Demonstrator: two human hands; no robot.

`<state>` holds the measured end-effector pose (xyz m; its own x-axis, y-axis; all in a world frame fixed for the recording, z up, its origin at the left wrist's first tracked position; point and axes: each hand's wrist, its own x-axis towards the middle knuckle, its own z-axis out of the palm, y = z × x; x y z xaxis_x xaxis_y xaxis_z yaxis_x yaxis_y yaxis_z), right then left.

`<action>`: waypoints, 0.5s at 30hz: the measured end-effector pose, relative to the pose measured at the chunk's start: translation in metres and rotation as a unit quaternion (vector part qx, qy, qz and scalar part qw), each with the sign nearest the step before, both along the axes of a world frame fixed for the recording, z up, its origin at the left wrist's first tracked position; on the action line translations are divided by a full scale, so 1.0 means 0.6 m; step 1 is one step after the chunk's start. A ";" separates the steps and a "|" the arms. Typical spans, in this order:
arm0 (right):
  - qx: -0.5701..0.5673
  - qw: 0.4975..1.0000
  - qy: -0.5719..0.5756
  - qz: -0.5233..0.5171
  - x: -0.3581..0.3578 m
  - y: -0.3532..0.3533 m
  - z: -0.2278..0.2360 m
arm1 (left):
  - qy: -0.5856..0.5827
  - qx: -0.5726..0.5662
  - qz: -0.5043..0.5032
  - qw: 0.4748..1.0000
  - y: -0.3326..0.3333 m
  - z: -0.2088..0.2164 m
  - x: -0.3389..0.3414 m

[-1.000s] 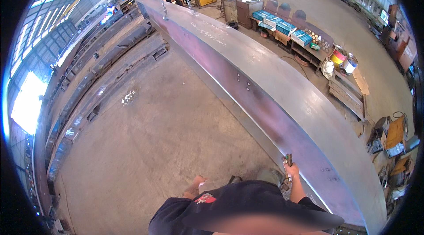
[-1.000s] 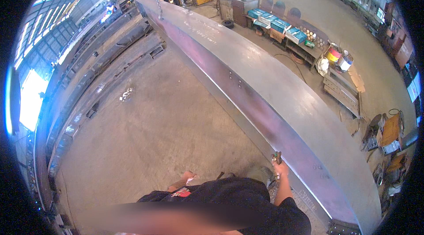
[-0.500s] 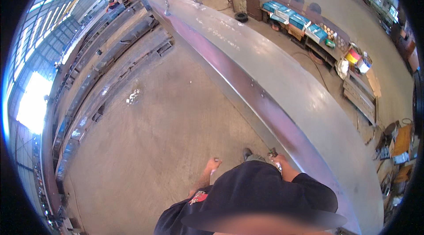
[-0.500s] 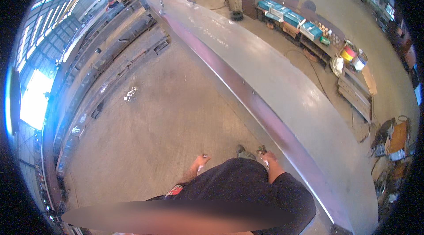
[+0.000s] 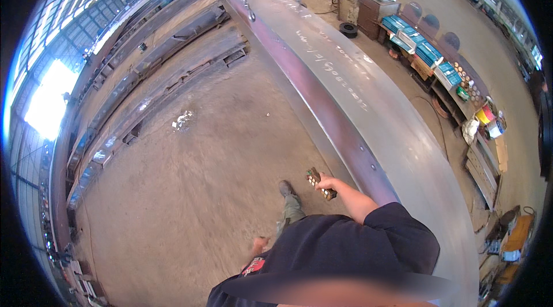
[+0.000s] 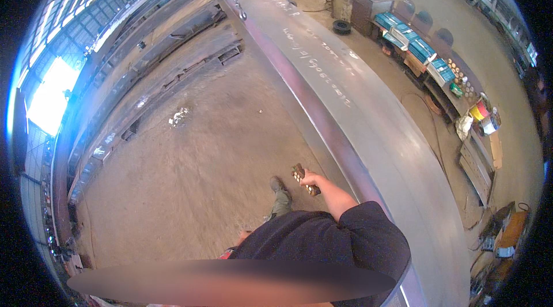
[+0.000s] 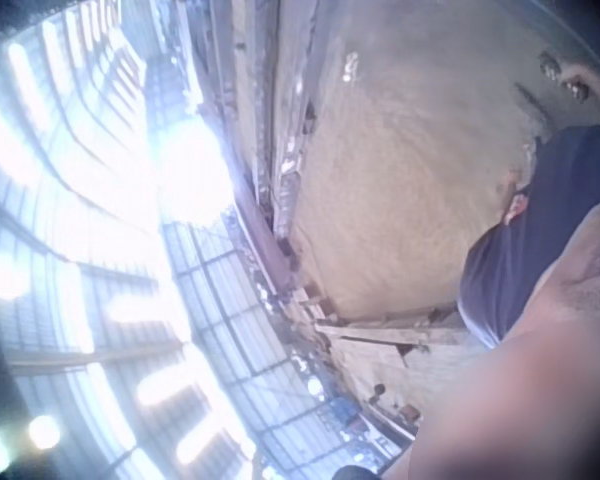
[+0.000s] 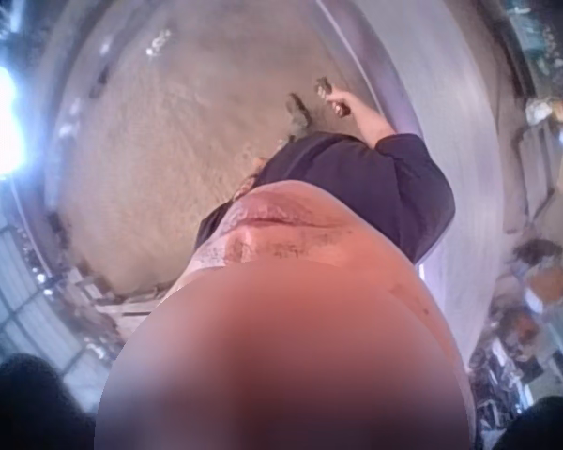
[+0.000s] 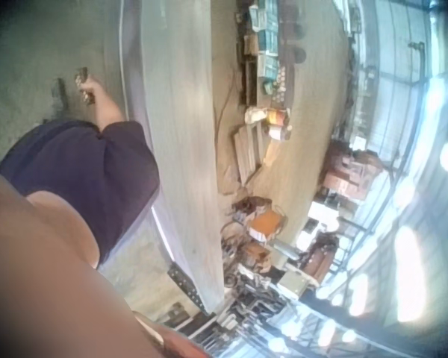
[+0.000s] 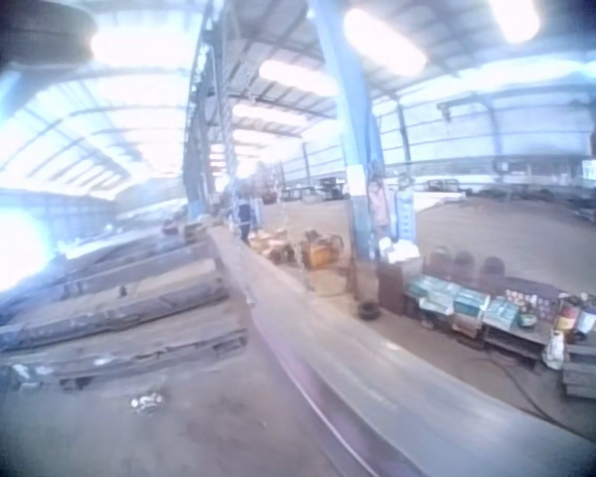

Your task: The person operates an overhead crane using a handheld remote to lift and position a large curved metal beam. They guide the beam into place, then walk around the workshop to inspect and adjust its position.

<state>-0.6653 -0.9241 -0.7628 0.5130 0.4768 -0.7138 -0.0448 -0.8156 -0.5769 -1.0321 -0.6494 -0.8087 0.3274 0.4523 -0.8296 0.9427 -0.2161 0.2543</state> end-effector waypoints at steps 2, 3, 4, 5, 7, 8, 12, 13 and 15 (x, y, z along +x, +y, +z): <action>0.041 0.997 0.058 0.013 0.018 0.065 0.060 | 0.039 0.029 -0.001 0.999 0.040 -0.060 -0.038; 0.009 0.998 0.063 0.004 0.041 0.069 -0.033 | 0.043 0.041 -0.033 0.998 0.079 -0.066 0.003; 0.001 0.997 0.082 -0.001 0.053 0.085 -0.033 | 0.048 0.037 -0.030 0.998 0.104 -0.059 0.044; -0.008 0.995 0.095 -0.020 0.082 0.110 -0.044 | 0.053 0.033 -0.029 0.998 0.136 -0.051 0.090; 0.003 0.991 0.093 -0.093 0.130 0.123 -0.092 | 0.013 0.046 -0.066 0.997 0.181 0.074 0.219; 0.048 0.989 0.086 -0.114 0.146 0.164 -0.073 | -0.027 0.030 -0.127 0.991 0.268 0.002 0.213; 0.156 0.939 0.138 -0.273 0.250 0.284 0.086 | -0.138 0.131 -0.351 0.917 0.499 -0.089 0.385; 0.196 0.927 0.172 -0.270 0.291 0.297 0.094 | -0.209 0.118 -0.284 0.928 0.534 -0.082 0.464; 0.219 0.929 0.022 -0.297 0.364 0.332 0.127 | -0.219 0.063 -0.088 0.970 0.520 0.023 0.666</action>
<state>-0.4469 -0.7252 -0.6864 0.7533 0.3682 -0.5449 -0.4433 -0.3278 -0.8343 -0.6327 -0.3376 -0.7947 0.7172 0.4465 -0.5350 0.6959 -0.4187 0.5835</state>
